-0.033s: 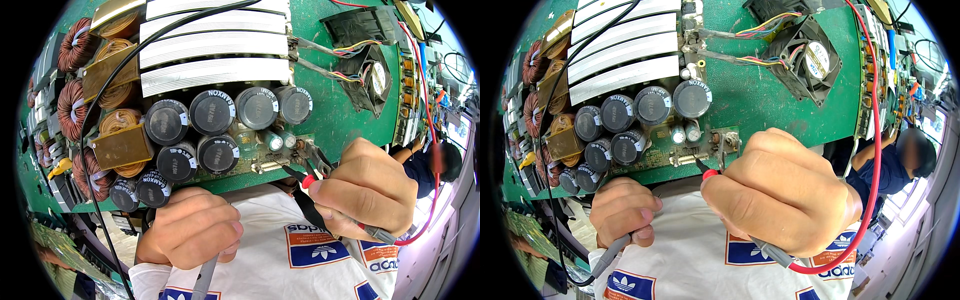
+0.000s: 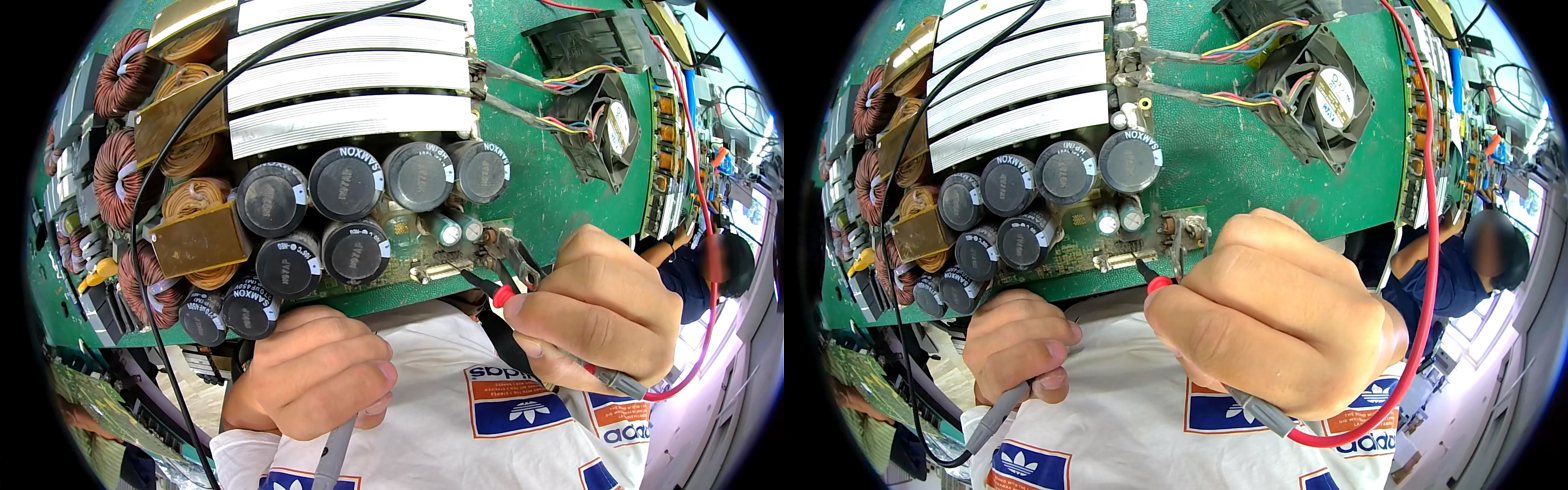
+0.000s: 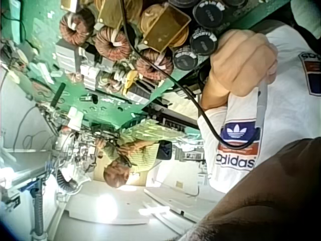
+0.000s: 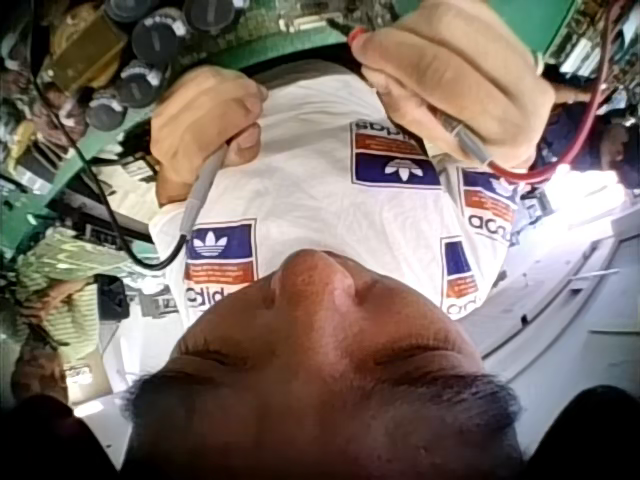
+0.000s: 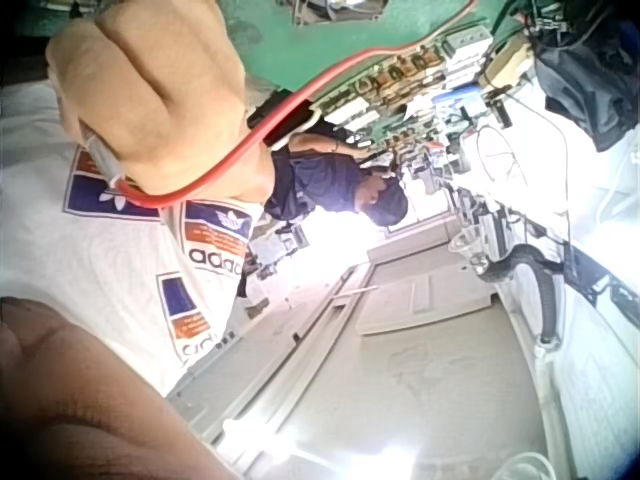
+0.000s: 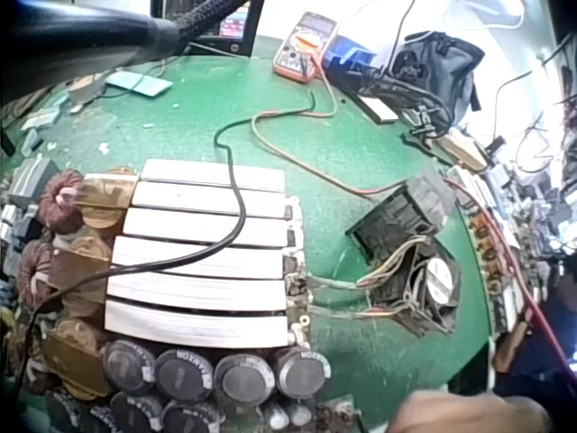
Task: The person holds and turns over a large electronic circuit board containing multiple capacitors and inductors. They use a soldering iron and a probe to work on specific solder points on the underside of the board and reach out to adjust a multimeter on the workbench.
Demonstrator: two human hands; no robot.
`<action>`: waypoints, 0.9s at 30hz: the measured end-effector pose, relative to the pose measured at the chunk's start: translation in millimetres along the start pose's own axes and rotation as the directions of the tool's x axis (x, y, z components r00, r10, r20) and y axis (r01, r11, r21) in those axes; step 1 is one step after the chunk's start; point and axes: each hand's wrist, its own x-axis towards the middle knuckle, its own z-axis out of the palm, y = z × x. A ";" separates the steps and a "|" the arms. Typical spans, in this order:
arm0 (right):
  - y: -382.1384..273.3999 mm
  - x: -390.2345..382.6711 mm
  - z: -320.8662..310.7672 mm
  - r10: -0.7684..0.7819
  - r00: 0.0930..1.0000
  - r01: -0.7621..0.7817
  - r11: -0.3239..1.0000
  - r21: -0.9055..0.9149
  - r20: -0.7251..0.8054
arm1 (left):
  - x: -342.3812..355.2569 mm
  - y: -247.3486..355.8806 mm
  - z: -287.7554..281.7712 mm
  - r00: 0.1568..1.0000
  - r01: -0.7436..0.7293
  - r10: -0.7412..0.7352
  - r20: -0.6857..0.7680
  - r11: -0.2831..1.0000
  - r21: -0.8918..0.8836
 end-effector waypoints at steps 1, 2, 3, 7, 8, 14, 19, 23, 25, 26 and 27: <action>0.3 -0.1 0.1 -0.001 1.000 0.001 1.000 -0.001 0.000 | -0.3 -0.3 0.5 1.000 -0.003 0.003 -0.002 1.000 0.003; 0.2 0.1 0.7 -0.008 1.000 0.008 1.000 -0.008 -0.001 | -0.9 -0.5 0.4 1.000 -0.005 0.005 -0.008 1.000 0.000; 0.1 0.6 0.9 -0.012 1.000 0.012 1.000 -0.012 0.001 | -1.6 -0.8 0.3 1.000 -0.008 0.008 -0.014 1.000 -0.002; -0.4 1.0 -0.7 -0.009 1.000 0.010 1.000 -0.015 0.010 | -2.4 -1.3 1.4 0.999 -0.022 0.022 -0.031 1.000 0.004; -1.6 1.5 -0.6 0.000 1.000 0.000 1.000 -0.015 0.012 | -2.8 -1.7 1.6 0.999 -0.026 0.026 -0.032 1.000 0.004; -1.8 -0.7 1.4 0.001 1.000 -0.002 0.999 -0.037 -0.013 | -2.5 -3.3 1.9 0.999 -0.043 0.043 -0.027 0.999 0.007; -1.3 -0.3 2.3 -0.012 0.999 0.011 0.999 -0.047 -0.030 | -2.7 -3.6 3.0 0.998 -0.046 0.047 -0.045 0.999 0.006; -2.6 0.4 3.2 -0.008 0.999 0.005 0.998 -0.064 -0.037 | -2.8 -3.7 2.8 0.998 -0.054 0.054 -0.040 0.998 0.013; -1.2 0.0 3.7 -0.009 0.999 0.007 0.997 -0.070 -0.039 | -2.9 -3.7 2.8 0.998 -0.049 0.050 -0.034 0.999 0.016; -2.0 0.6 3.5 -0.010 0.999 0.008 0.997 -0.077 -0.036 | -3.0 -3.9 2.6 0.998 -0.055 0.055 -0.039 0.998 0.011; -3.0 1.3 3.4 -0.009 0.999 0.006 0.997 -0.080 -0.033 | -3.1 -4.2 2.6 0.997 -0.060 0.061 -0.044 0.998 0.006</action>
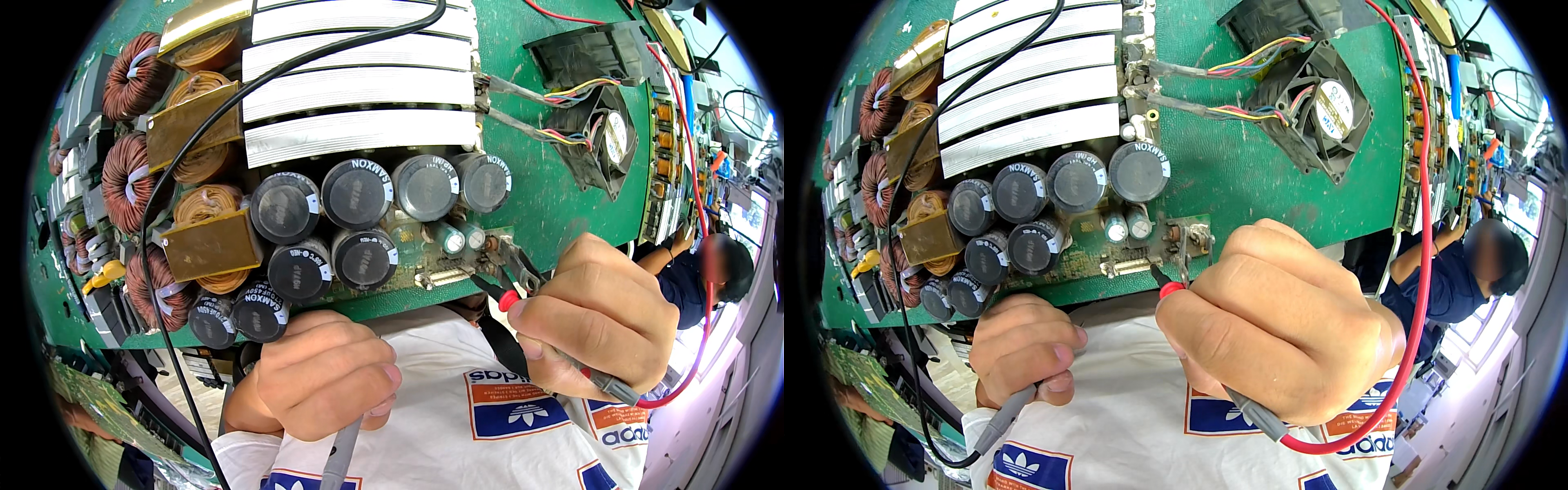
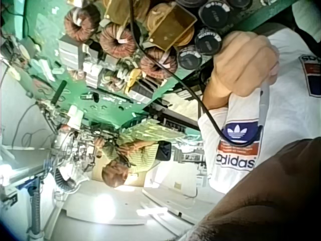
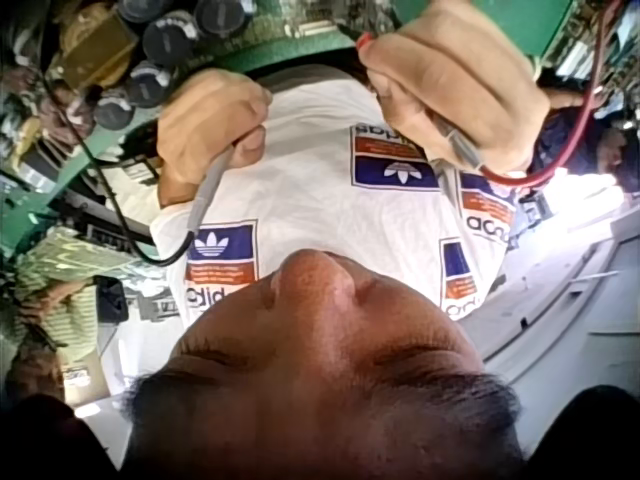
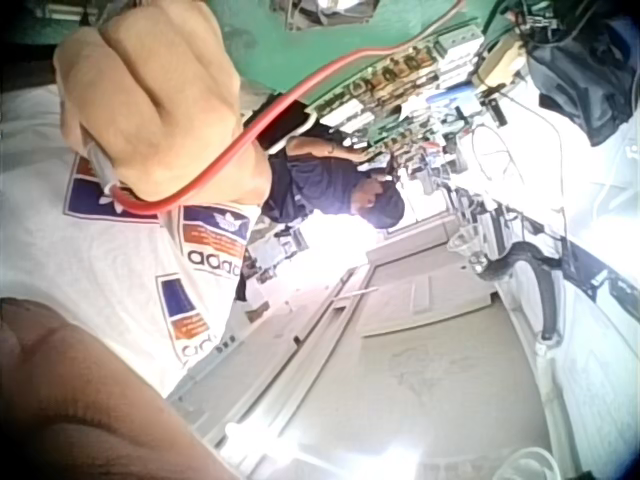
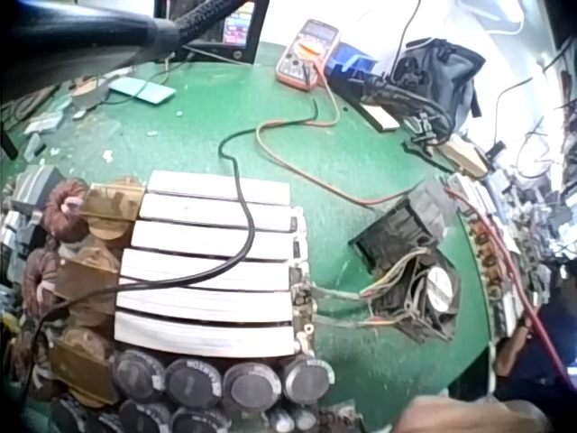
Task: The person holds and turns over a large electronic circuit board containing multiple capacitors and inductors. They use a soldering iron and a probe to work on specific solder points on the underside of the board and reach out to adjust a multimeter on the workbench.
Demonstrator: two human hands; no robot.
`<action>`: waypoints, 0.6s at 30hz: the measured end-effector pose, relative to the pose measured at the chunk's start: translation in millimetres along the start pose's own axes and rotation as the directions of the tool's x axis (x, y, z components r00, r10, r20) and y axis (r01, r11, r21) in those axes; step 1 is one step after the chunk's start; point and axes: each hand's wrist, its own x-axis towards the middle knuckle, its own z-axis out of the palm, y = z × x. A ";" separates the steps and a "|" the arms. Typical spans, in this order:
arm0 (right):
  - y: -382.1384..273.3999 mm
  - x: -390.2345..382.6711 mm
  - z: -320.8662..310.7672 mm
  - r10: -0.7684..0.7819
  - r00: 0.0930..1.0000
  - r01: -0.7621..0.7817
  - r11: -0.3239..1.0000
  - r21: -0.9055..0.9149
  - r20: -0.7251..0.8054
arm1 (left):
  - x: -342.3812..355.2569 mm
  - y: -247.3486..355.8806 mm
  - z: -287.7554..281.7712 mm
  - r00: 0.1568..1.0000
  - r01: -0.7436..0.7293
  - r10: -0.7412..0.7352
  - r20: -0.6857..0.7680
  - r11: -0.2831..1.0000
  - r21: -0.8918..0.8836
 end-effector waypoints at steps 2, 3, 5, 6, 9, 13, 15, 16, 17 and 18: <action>-1.3 0.5 -0.5 0.005 1.000 -0.005 1.000 -0.004 0.003 | -0.4 -0.9 0.0 1.000 -0.010 0.010 -0.005 1.000 -0.006; -1.1 0.4 -0.6 0.002 1.000 -0.002 1.000 -0.004 0.005 | -0.6 -1.5 0.0 1.000 -0.016 0.016 -0.005 1.000 -0.006; 0.9 0.4 -0.8 -0.016 1.000 0.016 1.000 -0.001 0.011 | -0.7 -2.1 0.1 1.000 -0.021 0.021 -0.003 1.000 -0.003; 2.1 0.1 -0.7 -0.024 1.000 0.024 1.000 0.001 0.014 | -0.7 -2.2 0.2 1.000 -0.021 0.021 -0.001 1.000 0.001; 3.0 -0.4 -0.5 -0.032 0.999 0.032 0.999 0.005 0.017 | -1.8 -2.3 0.7 1.000 -0.024 0.024 -0.008 1.000 0.006; 2.5 -0.4 -1.0 -0.023 1.000 0.022 1.000 0.014 0.017 | -1.3 -2.0 0.9 1.000 -0.020 0.020 -0.009 1.000 0.002; 1.6 -0.5 -1.9 -0.013 1.000 0.013 1.000 0.014 0.024 | -1.0 -2.2 1.0 1.000 -0.021 0.021 -0.011 1.000 0.003; 1.1 -0.7 -2.3 -0.009 1.000 0.009 1.000 0.014 0.026 | -0.9 -2.4 1.2 1.000 -0.021 0.021 -0.012 1.000 0.003; 0.9 -0.2 -2.2 -0.009 1.000 0.009 1.000 0.015 0.027 | -1.0 -2.2 1.2 1.000 -0.020 0.020 -0.016 1.000 0.001; 1.2 -0.1 -1.9 -0.012 1.000 0.011 1.000 0.016 0.028 | -1.2 -2.1 1.3 1.000 -0.019 0.019 -0.020 1.000 -0.001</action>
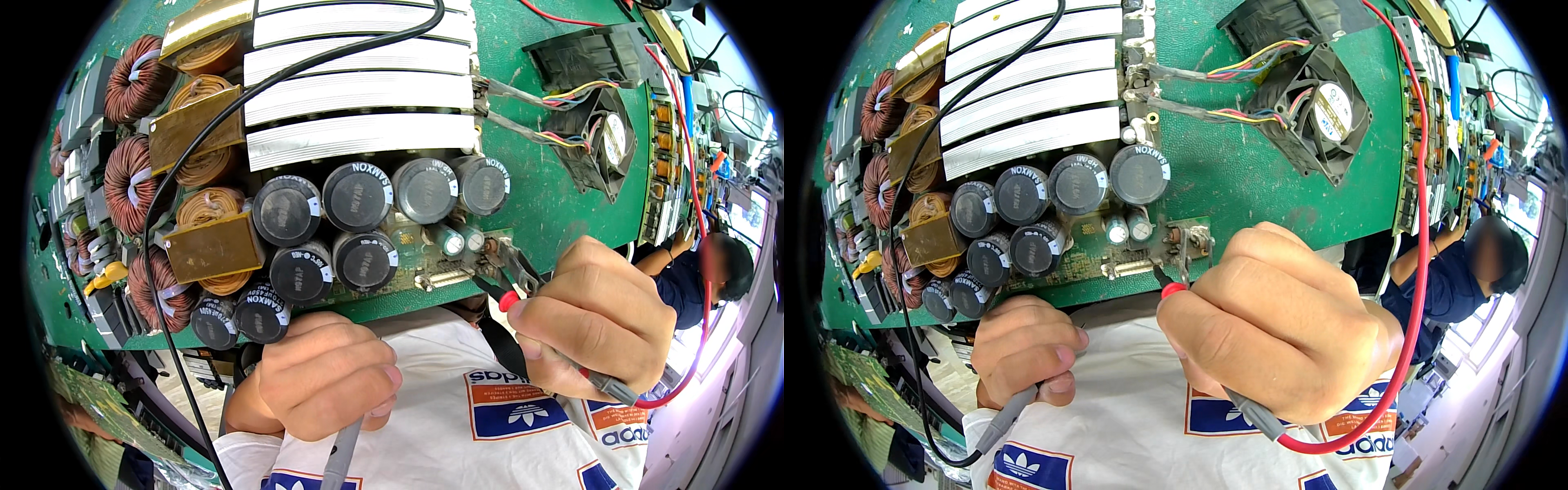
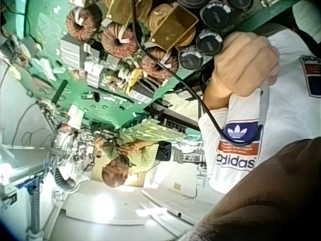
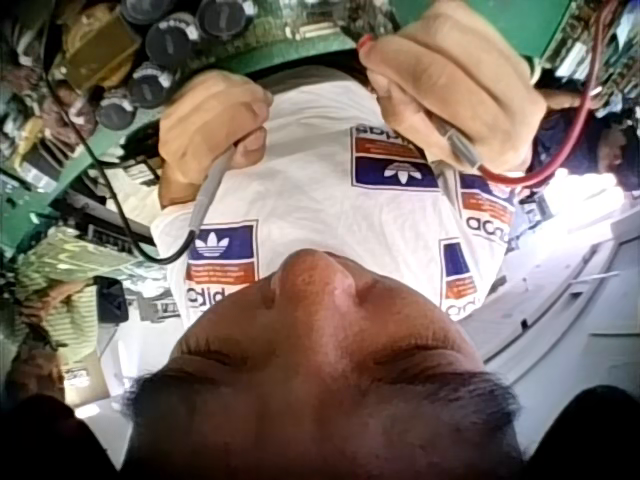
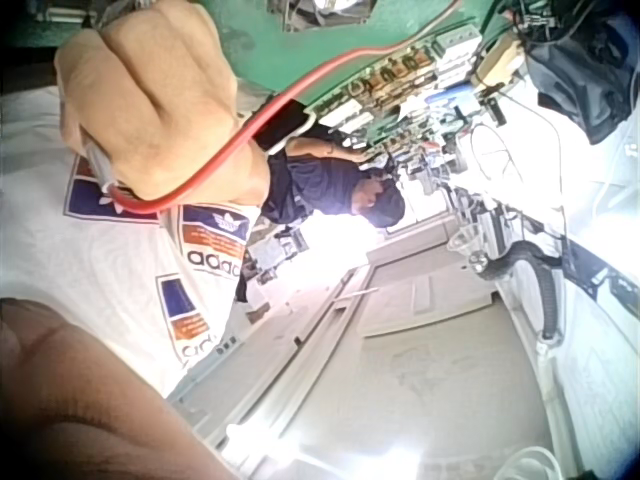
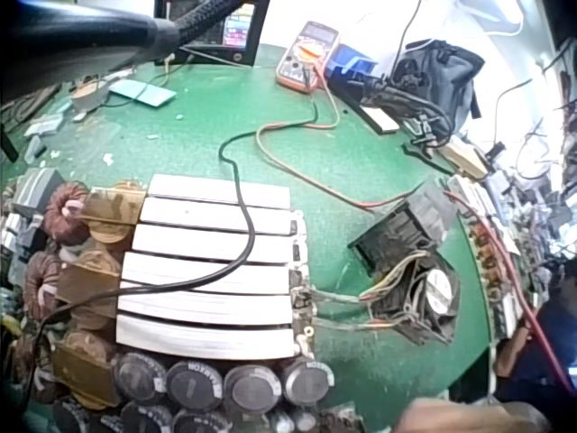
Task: The person holds and turns over a large electronic circuit board containing multiple capacitors and inductors. They use a soldering iron and a probe to work on specific solder points on the underside of the board and reach out to adjust a multimeter on the workbench.
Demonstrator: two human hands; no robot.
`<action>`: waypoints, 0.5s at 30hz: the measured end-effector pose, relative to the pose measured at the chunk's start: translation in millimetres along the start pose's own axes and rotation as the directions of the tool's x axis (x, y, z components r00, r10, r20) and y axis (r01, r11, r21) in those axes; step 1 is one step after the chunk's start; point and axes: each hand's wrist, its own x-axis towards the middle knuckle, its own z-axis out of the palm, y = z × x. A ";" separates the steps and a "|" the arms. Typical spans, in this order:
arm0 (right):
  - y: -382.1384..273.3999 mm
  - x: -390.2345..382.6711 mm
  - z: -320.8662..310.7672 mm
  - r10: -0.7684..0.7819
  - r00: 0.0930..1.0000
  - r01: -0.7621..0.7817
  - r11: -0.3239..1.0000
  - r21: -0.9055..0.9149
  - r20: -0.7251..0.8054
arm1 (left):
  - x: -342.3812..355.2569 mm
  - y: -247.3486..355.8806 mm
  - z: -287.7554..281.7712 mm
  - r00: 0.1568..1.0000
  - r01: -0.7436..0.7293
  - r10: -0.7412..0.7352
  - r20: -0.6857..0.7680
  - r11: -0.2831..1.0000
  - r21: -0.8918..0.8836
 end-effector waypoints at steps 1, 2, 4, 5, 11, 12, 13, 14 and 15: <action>0.2 -0.1 0.2 -0.002 1.000 0.002 1.000 0.001 0.001 | -0.2 0.0 0.0 1.000 0.001 -0.001 -0.004 1.000 -0.002; 0.6 -0.9 0.1 -0.007 1.000 0.007 1.000 0.000 0.001 | 0.0 -0.2 0.1 1.000 -0.003 0.003 -0.005 1.000 -0.005; -0.1 -1.0 -0.3 -0.011 1.000 0.011 1.000 -0.005 -0.002 | 0.1 -0.8 0.0 1.000 -0.011 0.011 -0.005 1.000 -0.010; -0.1 -0.7 -0.1 -0.012 1.000 0.012 1.000 -0.006 -0.004 | 0.0 -0.6 -0.1 1.000 -0.007 0.007 -0.002 1.000 -0.006; 0.9 -0.9 0.1 -0.009 1.000 0.009 1.000 0.021 -0.016 | 1.7 -0.7 -0.8 1.000 -0.007 0.007 0.011 1.000 -0.006; 1.5 -0.8 0.2 -0.013 1.000 0.013 1.000 0.022 -0.015 | 1.7 -0.7 -0.9 1.000 -0.006 0.006 0.014 1.000 -0.005; 2.1 -0.9 0.3 -0.017 1.000 0.017 1.000 0.022 -0.014 | 1.8 -0.6 -1.0 1.000 -0.005 0.005 0.016 1.000 -0.004; 2.3 -0.9 0.0 -0.018 1.000 0.018 1.000 0.018 -0.010 | 2.0 -0.2 -1.1 1.000 0.000 0.000 0.017 1.000 -0.002; 1.9 -0.9 -0.1 -0.019 1.000 0.019 1.000 0.014 -0.008 | 2.1 0.5 -1.2 1.000 0.006 -0.006 0.019 1.000 -0.001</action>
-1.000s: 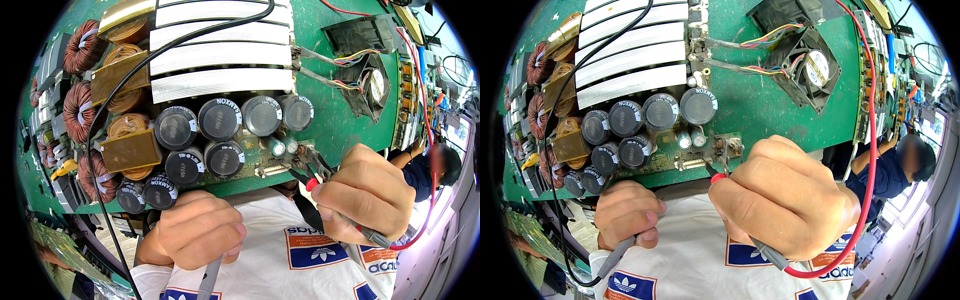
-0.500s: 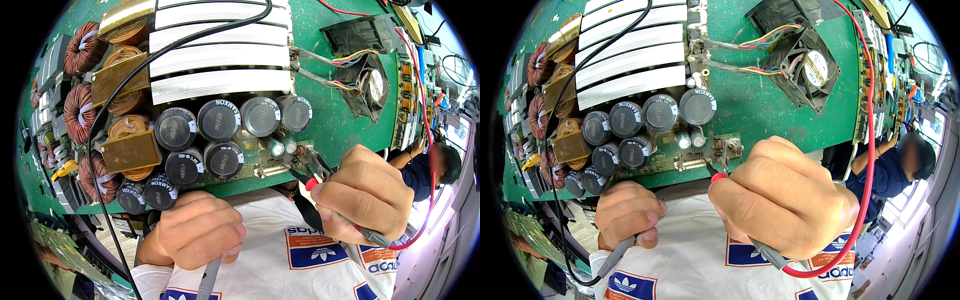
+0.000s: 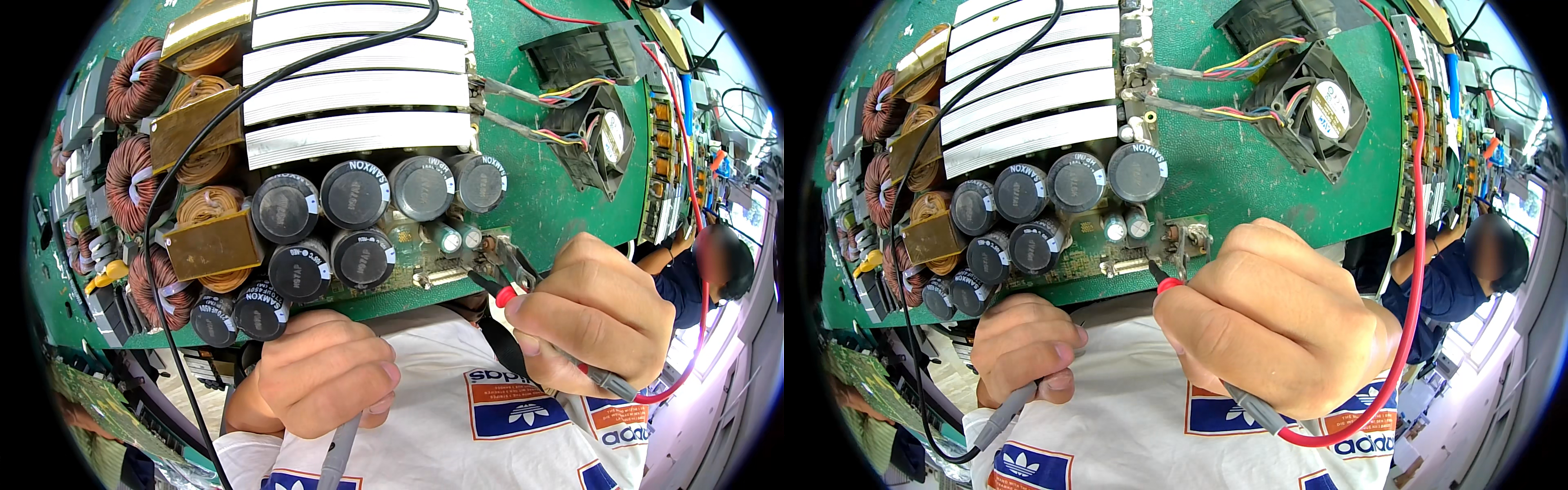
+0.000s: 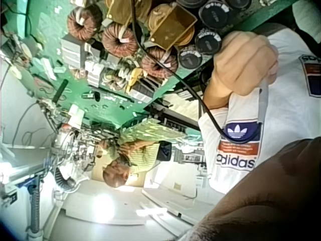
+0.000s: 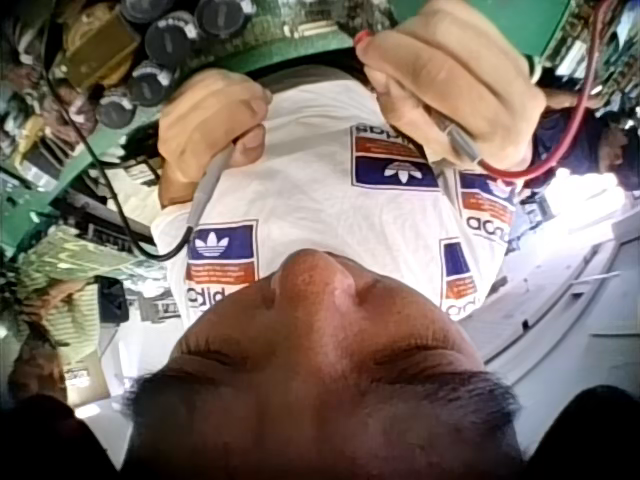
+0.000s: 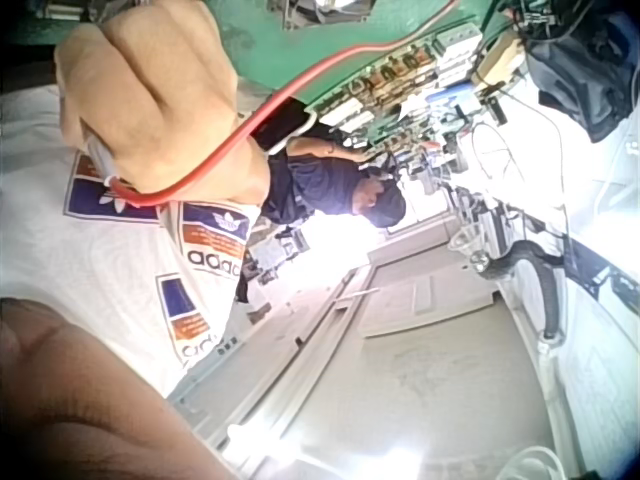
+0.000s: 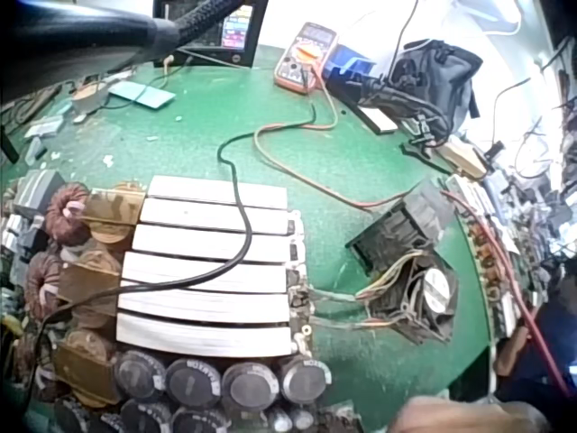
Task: The person holds and turns over a large electronic circuit board containing multiple capacitors and inductors. They use a soldering iron and a probe to work on specific solder points on the underside of the board and reach out to adjust a multimeter on the workbench.
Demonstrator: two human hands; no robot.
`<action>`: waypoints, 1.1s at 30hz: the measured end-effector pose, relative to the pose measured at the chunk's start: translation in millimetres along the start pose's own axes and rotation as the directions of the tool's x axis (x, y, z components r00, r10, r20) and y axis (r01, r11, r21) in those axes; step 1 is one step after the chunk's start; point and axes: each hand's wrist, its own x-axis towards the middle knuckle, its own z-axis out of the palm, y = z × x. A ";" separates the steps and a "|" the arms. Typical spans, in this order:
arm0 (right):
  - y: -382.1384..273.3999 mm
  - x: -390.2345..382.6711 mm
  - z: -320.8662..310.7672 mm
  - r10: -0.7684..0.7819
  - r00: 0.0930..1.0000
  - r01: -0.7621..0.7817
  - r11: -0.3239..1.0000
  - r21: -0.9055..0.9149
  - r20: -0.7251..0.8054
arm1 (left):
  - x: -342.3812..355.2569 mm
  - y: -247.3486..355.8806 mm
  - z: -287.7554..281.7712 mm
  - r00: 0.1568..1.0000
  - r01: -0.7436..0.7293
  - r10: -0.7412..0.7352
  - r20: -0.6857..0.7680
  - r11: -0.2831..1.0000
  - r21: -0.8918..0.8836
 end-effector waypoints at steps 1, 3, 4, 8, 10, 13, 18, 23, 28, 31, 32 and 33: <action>-0.4 -0.1 -0.2 0.000 1.000 0.000 1.000 -0.004 0.003 | -0.1 0.5 0.1 1.000 0.005 -0.005 0.001 1.000 0.001; -0.3 0.7 0.2 -0.003 1.000 0.003 1.000 -0.007 0.008 | -0.6 1.4 0.4 1.000 0.015 -0.015 -0.003 1.000 0.010; 0.1 0.7 0.4 -0.005 1.000 0.005 1.000 -0.007 0.011 | -0.8 1.7 0.5 1.000 0.021 -0.020 -0.005 1.000 0.015; -0.8 1.7 -1.0 0.002 1.000 -0.002 1.000 0.002 0.018 | -0.4 1.4 0.3 1.000 0.013 -0.013 -0.006 1.000 0.014; -0.4 2.4 -1.6 -0.004 1.000 0.003 1.000 0.006 0.024 | 0.2 1.1 0.0 1.000 0.010 -0.010 -0.005 1.000 0.014; 0.7 2.6 -1.8 -0.012 1.000 0.012 1.000 0.006 0.025 | 0.5 0.6 0.2 1.000 0.003 -0.003 -0.005 1.000 0.008; 0.8 -0.2 -0.1 -0.012 1.000 0.012 1.000 -0.002 0.009 | -0.2 -0.1 0.3 1.000 -0.005 0.005 -0.006 1.000 0.009; 1.5 1.5 -2.7 -0.026 0.999 0.025 1.000 0.009 0.046 | 0.0 0.7 0.1 1.000 0.004 -0.004 -0.008 1.000 0.013; 0.4 1.6 -3.7 -0.026 0.999 0.026 1.000 0.006 0.038 | 0.6 1.1 -0.2 1.000 0.011 -0.011 -0.006 1.000 0.007; 3.0 -0.2 -1.7 -0.036 0.999 0.035 0.999 0.005 0.033 | -1.2 2.1 -0.5 1.000 0.022 -0.022 0.001 1.000 0.017; 1.5 1.1 -3.0 -0.034 0.998 0.035 0.999 -0.007 0.044 | -0.7 2.2 -0.6 1.000 0.022 -0.022 0.000 1.000 0.016; 1.0 1.6 -3.4 -0.035 0.998 0.036 0.999 -0.013 0.052 | 0.3 2.4 -0.8 1.000 0.023 -0.023 -0.002 1.000 0.016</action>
